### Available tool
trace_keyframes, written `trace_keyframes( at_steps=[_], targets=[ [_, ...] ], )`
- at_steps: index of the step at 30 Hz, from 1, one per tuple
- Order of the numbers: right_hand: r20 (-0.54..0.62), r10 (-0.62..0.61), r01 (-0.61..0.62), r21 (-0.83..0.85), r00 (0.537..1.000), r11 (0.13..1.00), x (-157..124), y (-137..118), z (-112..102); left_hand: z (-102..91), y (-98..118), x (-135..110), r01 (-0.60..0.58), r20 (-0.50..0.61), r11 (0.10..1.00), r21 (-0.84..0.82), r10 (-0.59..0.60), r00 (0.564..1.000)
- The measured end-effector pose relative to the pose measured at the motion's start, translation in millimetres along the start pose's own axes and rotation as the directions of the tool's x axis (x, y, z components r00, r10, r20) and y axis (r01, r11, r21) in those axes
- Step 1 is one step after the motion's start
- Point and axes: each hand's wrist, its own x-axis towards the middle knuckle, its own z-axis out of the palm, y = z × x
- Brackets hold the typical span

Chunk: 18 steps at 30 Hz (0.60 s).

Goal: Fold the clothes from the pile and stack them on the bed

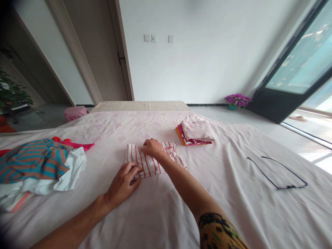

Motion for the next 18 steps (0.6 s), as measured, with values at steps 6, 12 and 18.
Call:
trace_keyframes(
  at_steps=[6, 12, 18],
  targets=[
    [-0.090, 0.036, -0.030, 0.069, 0.995, 0.997, -3.5, 1.8, 8.8, -1.0, 2.4, 0.3, -0.013, 0.006, 1.000, -0.023, 0.013, 1.000],
    [-0.015, 0.024, -0.021, 0.196, 1.000, 0.980, 2.0, 5.5, 11.5, -3.1, 2.5, 1.6, -0.020, 0.051, 0.997, -0.080, 0.024, 0.998],
    [-0.053, -0.045, 0.054, 0.176, 0.998, 0.983, 1.4, 5.1, 7.1, -5.4, 3.1, 2.0, -0.028, 0.036, 0.990, -0.141, 0.033, 0.999]
  ],
)
